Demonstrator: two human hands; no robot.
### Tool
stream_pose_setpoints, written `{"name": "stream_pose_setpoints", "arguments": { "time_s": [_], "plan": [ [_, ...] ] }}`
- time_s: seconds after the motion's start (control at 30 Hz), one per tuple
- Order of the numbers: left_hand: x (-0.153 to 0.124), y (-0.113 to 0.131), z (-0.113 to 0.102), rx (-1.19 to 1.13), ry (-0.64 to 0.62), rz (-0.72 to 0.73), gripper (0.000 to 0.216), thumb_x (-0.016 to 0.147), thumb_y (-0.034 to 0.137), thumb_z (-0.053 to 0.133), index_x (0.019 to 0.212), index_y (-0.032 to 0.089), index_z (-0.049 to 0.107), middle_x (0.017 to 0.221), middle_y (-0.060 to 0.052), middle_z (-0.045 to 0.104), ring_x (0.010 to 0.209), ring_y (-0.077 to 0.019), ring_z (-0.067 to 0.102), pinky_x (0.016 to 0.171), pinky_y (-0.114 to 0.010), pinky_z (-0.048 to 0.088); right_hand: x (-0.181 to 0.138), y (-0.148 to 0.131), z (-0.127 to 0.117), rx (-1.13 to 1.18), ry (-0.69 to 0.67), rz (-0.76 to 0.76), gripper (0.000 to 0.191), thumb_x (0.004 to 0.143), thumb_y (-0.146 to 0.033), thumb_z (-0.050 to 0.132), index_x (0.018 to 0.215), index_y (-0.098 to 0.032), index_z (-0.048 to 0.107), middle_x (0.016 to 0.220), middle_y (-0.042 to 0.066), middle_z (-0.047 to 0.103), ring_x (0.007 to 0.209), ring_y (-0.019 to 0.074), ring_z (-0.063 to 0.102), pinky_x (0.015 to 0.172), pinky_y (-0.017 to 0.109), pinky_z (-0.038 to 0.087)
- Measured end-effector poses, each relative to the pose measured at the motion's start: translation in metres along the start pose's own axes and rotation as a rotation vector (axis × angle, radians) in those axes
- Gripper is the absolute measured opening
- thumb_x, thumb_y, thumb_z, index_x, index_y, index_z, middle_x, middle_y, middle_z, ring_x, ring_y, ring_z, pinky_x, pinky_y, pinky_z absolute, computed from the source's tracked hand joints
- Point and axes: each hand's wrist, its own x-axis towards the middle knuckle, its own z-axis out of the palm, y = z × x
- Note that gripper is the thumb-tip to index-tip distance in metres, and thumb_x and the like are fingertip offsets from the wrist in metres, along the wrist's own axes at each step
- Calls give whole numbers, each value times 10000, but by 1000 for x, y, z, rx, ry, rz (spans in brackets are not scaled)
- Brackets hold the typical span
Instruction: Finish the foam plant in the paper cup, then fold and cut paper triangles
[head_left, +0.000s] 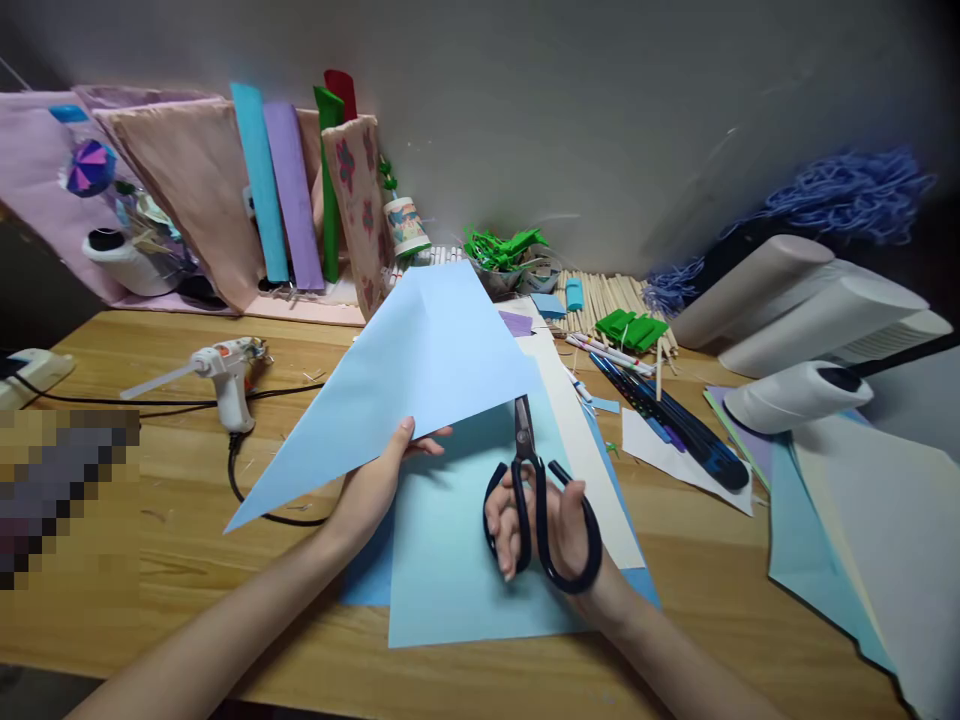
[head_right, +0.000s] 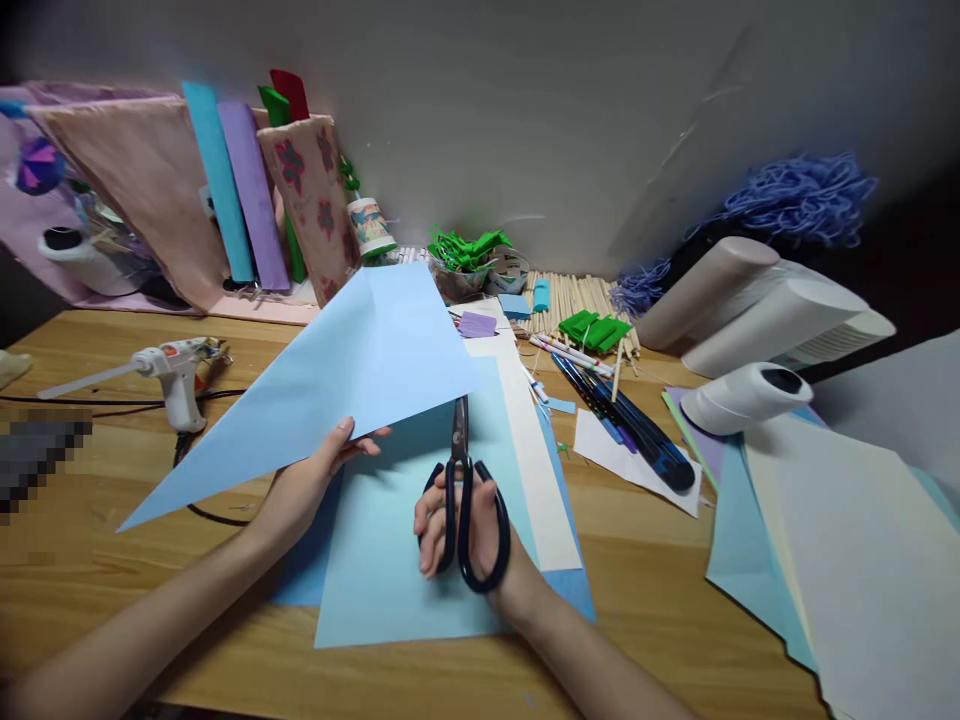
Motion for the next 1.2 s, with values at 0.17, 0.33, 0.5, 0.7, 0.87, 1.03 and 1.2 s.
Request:
{"name": "stream_pose_setpoints", "arguments": {
  "time_s": [0.17,0.33,0.5,0.7,0.87,1.03,1.2],
  "plan": [
    [3,2,-8,137,62,155,377,860,382,410,581,200,585,748,4,685,876,-171,606,973,-289,336,-6,20,-9,-97,-246,67,709,665,-772,370,1048,-180,442,852,53,555,525,97,548,647,382,516],
    [-2,7,-8,290,13,163,464,876,416,356,507,208,544,825,8,690,856,-175,591,969,-294,304,-5,24,-14,-98,-248,95,598,766,-702,317,996,-165,449,774,24,516,471,57,479,549,303,510],
    [-7,8,-6,419,-46,117,499,874,447,331,506,214,574,902,8,686,900,-188,572,980,-307,286,-3,19,-17,-145,-224,108,629,742,-728,320,1016,-170,417,814,45,526,536,94,523,639,377,520],
    [-7,7,-6,442,-104,106,502,877,462,319,529,220,586,890,18,693,906,-189,575,993,-305,275,-3,11,-15,-204,-211,147,675,745,-742,269,1022,-151,442,703,17,512,519,100,511,672,416,522],
    [-8,7,-6,440,-121,108,485,880,445,320,543,223,590,920,24,690,928,-193,570,1002,-301,266,-2,10,-14,-215,-192,174,703,716,-768,276,1003,-150,450,670,4,503,496,96,501,676,414,526],
    [-8,8,-5,428,-137,87,500,881,462,316,538,222,592,927,25,690,929,-189,573,1007,-298,257,-1,14,-16,-231,-172,179,716,707,-779,264,1008,-155,445,654,-3,504,474,96,506,648,402,530],
    [-8,9,-5,430,-119,64,510,867,492,321,536,219,598,898,5,696,918,-198,579,995,-305,281,-2,13,-15,-244,-162,159,684,722,-768,253,989,-164,428,672,2,516,483,105,529,623,389,528]
  ]
}}
